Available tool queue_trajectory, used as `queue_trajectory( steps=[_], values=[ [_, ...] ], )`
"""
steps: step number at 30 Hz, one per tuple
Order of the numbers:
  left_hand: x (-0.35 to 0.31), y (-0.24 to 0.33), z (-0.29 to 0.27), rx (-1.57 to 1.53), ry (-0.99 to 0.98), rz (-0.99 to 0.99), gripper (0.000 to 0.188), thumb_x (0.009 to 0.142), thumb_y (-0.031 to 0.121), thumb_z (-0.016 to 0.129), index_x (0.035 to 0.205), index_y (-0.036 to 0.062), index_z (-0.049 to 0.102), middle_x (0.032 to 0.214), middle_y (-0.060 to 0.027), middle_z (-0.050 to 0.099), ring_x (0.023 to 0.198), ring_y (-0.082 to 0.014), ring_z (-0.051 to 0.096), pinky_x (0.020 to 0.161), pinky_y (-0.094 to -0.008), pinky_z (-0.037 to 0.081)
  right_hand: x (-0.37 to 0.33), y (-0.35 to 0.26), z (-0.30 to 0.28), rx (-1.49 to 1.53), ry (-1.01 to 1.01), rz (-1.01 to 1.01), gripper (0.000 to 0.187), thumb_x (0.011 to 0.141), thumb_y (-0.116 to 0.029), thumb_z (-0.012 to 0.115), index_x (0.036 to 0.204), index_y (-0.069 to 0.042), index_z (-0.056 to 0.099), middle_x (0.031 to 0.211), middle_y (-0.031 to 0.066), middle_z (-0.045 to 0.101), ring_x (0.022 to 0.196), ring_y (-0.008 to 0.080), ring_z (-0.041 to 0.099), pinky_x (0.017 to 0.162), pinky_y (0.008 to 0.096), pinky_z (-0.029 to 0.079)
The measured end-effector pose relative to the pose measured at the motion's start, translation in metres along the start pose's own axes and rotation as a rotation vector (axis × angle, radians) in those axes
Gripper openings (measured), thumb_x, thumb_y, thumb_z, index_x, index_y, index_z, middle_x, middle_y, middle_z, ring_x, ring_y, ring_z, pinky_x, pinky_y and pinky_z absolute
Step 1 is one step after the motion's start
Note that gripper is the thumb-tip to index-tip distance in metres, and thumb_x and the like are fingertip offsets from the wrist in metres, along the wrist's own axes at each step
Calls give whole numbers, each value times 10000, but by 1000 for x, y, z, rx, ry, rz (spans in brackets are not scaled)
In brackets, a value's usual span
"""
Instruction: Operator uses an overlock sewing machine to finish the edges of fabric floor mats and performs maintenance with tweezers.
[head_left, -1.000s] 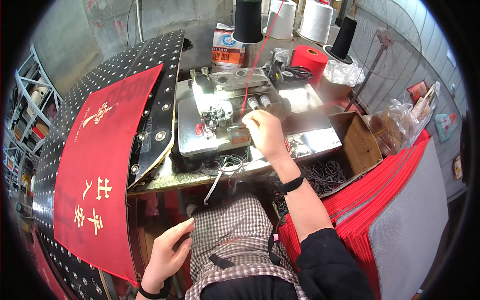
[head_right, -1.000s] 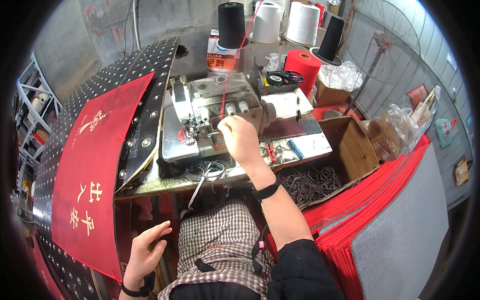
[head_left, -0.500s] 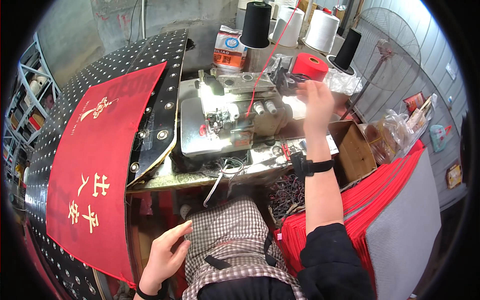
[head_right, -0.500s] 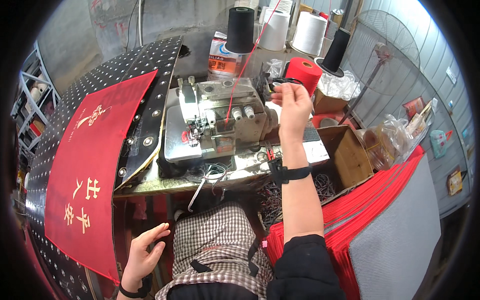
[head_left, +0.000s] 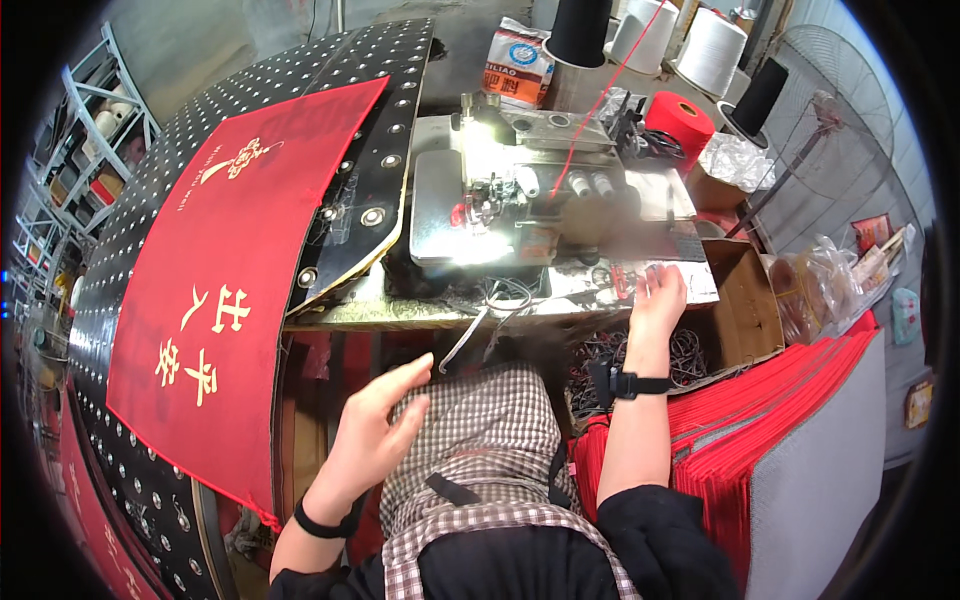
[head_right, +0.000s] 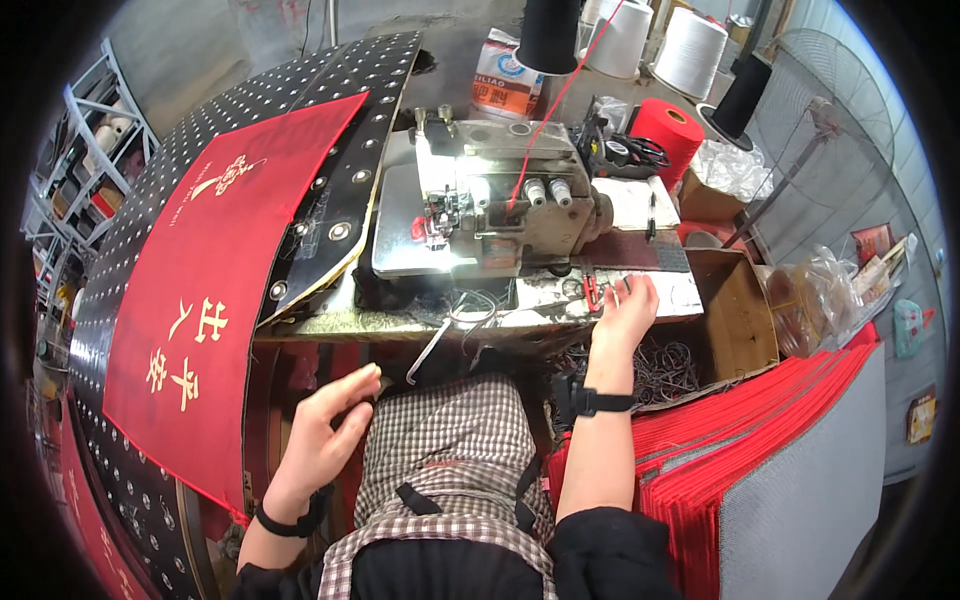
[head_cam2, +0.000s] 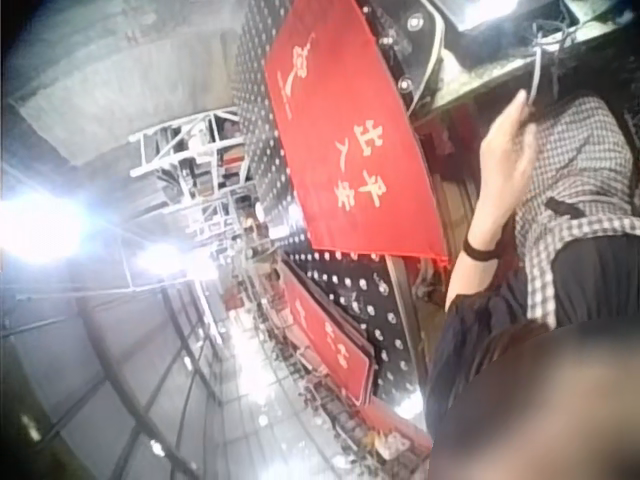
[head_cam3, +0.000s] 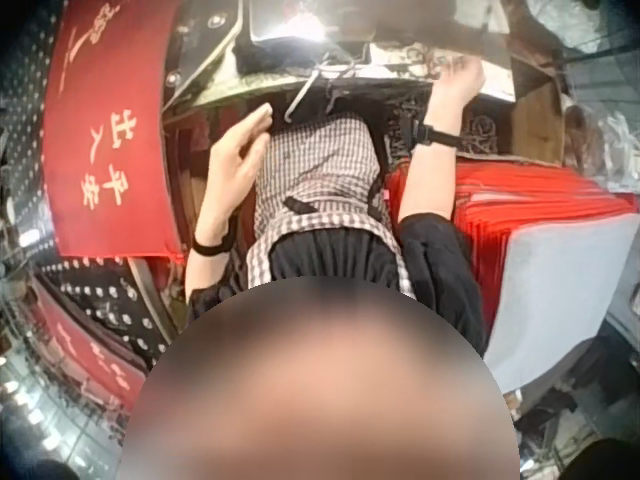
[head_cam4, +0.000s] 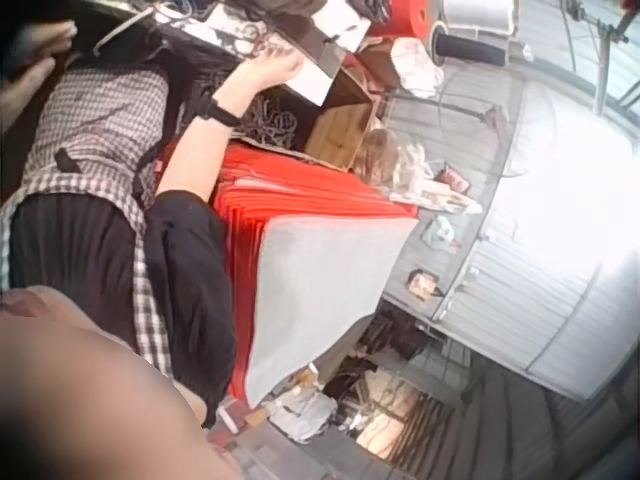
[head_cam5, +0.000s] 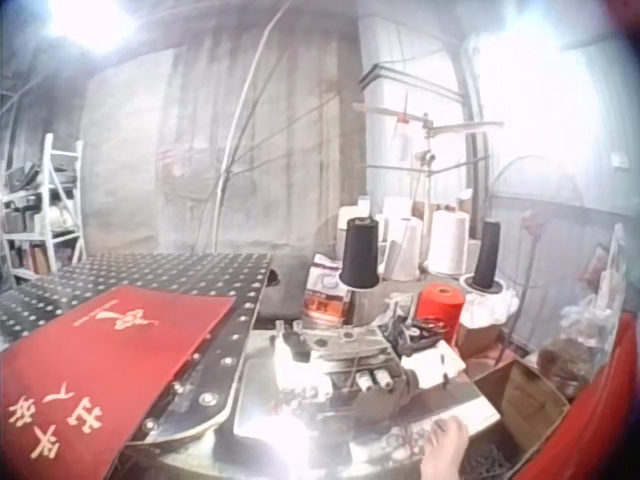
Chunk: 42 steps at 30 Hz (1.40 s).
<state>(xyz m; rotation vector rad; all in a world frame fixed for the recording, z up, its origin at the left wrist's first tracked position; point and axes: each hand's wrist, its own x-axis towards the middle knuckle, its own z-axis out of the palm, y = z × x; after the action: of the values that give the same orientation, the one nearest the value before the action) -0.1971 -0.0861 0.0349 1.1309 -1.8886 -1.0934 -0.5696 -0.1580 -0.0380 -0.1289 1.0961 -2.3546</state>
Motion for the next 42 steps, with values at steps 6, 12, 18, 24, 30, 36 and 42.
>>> queue_trajectory(
  steps=[6,12,18,24,30,36,42],
  values=[
    [62,7,-4,-6,284,106,296,866,22,569,1159,-19,584,1021,-141,656,939,-200,630,840,-308,478,-68,22,2,-325,-273,-151,128,947,-109,485,954,-47,597,756,-13,554,629,48,495,562,173,393],
    [140,-39,6,564,387,395,456,762,163,699,1157,-18,562,1060,-153,597,1019,-282,565,914,-376,436,-107,77,26,-752,-884,-172,267,875,19,480,1116,34,592,1022,135,635,900,184,623,834,288,490],
    [164,-87,50,887,413,277,566,618,315,760,1069,75,515,1106,-123,463,1148,-309,404,1076,-545,213,-109,87,24,-709,-830,-164,305,859,60,445,1130,30,582,1051,146,618,942,201,611,857,301,483],
    [171,-84,60,828,430,235,549,611,272,738,1059,56,506,1080,-118,453,1125,-318,403,1077,-559,198,-96,72,13,-742,-729,-181,270,876,77,433,1074,32,611,992,123,633,880,169,622,805,277,500],
    [167,-84,46,895,371,218,577,641,238,715,1119,39,458,1106,-150,433,1138,-320,392,1096,-550,178,-86,66,6,-689,-690,-208,255,876,80,441,1054,31,618,969,102,634,860,155,614,791,267,496],
    [152,-80,-4,1303,229,240,727,686,288,743,1292,53,418,1253,-148,422,1217,-305,382,1087,-486,248,-90,61,20,-725,-707,-283,235,876,73,457,1047,36,613,967,108,637,887,164,614,797,265,494],
    [151,-103,-59,1429,61,304,528,770,143,595,1252,-30,467,1138,-263,576,1033,-338,603,818,-369,526,-146,90,61,-978,-1250,-743,483,762,51,516,1242,84,472,1221,252,523,1151,381,497,1007,403,389]
  ],
)
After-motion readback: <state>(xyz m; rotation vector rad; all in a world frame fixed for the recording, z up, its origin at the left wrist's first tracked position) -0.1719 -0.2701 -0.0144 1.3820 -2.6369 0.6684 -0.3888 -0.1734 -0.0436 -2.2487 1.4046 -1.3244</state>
